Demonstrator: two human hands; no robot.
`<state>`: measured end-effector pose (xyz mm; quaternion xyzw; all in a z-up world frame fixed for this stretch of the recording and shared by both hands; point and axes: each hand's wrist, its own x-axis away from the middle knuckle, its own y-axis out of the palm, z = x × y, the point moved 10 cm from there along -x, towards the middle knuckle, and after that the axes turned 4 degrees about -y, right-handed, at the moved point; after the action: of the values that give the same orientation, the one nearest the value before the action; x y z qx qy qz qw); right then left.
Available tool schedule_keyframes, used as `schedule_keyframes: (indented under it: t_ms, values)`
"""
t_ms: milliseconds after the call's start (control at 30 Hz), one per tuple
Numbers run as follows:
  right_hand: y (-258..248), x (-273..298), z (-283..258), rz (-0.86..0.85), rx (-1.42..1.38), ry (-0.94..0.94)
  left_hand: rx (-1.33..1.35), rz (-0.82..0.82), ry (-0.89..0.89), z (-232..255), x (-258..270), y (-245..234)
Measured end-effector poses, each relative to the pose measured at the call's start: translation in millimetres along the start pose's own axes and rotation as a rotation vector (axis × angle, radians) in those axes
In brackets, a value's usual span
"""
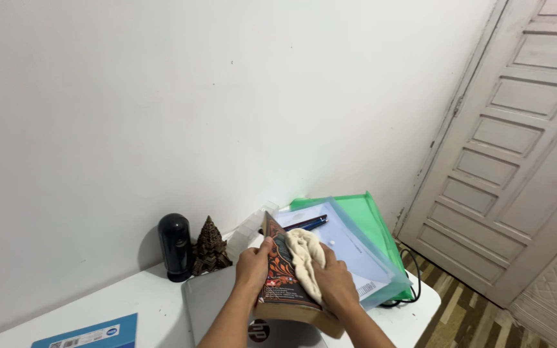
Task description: The person wipes a white desk surface and various objects using a cloth. They clean a yellow alarm clock, a small potted plant, a stack of books, a pen, a clear plastic organizer, and a black cylindrical object. The person moves items aside to wipe the desk and then returns them.
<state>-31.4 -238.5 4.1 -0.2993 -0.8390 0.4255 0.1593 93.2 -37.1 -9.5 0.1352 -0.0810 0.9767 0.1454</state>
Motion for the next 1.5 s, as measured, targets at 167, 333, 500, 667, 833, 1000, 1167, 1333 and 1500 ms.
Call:
schedule_keyframes:
  t_ms: [167, 333, 500, 667, 833, 1000, 1167, 1333, 1500]
  values:
    - [-13.2, 22.3, -24.0, -0.013, 0.067, 0.051, -0.103, 0.164, -0.023, -14.0, -10.7, 10.8]
    - [-29.2, 40.7, -62.9, 0.077, 0.176, 0.002, -0.059, 0.217, -0.049, -19.7, -12.0, 39.4]
    - [-33.6, 30.0, -74.8, 0.089, 0.081, 0.02, -0.087, 0.107, 0.044, 7.0, -0.6, 49.3]
    - [-38.8, -7.0, -61.1, 0.124, -0.099, 0.086, -0.28, -0.143, 0.219, 50.1, 9.5, 54.1]
    - [-50.7, -37.8, -43.8, 0.168, -0.118, 0.091, -0.102, -0.362, 0.169, 60.2, 11.0, 43.8]
    - [-39.6, -38.1, -25.5, 0.069, -0.057, 0.146, 0.193, -0.331, 0.046, 58.3, 5.4, 22.9]
    - [-19.0, -23.0, -34.7, 0.0, -0.071, 0.133, -0.008, 0.057, 0.097, 61.5, -2.6, -11.1]
    - [-6.0, -15.8, -56.5, 0.04, -0.176, 0.047, -0.163, 0.022, 0.1, 54.8, 1.2, 6.9]
    - [-14.9, -30.2, -39.8, 0.111, -0.231, 0.162, -0.06, -0.366, 0.191, 60.5, 9.9, 30.1]
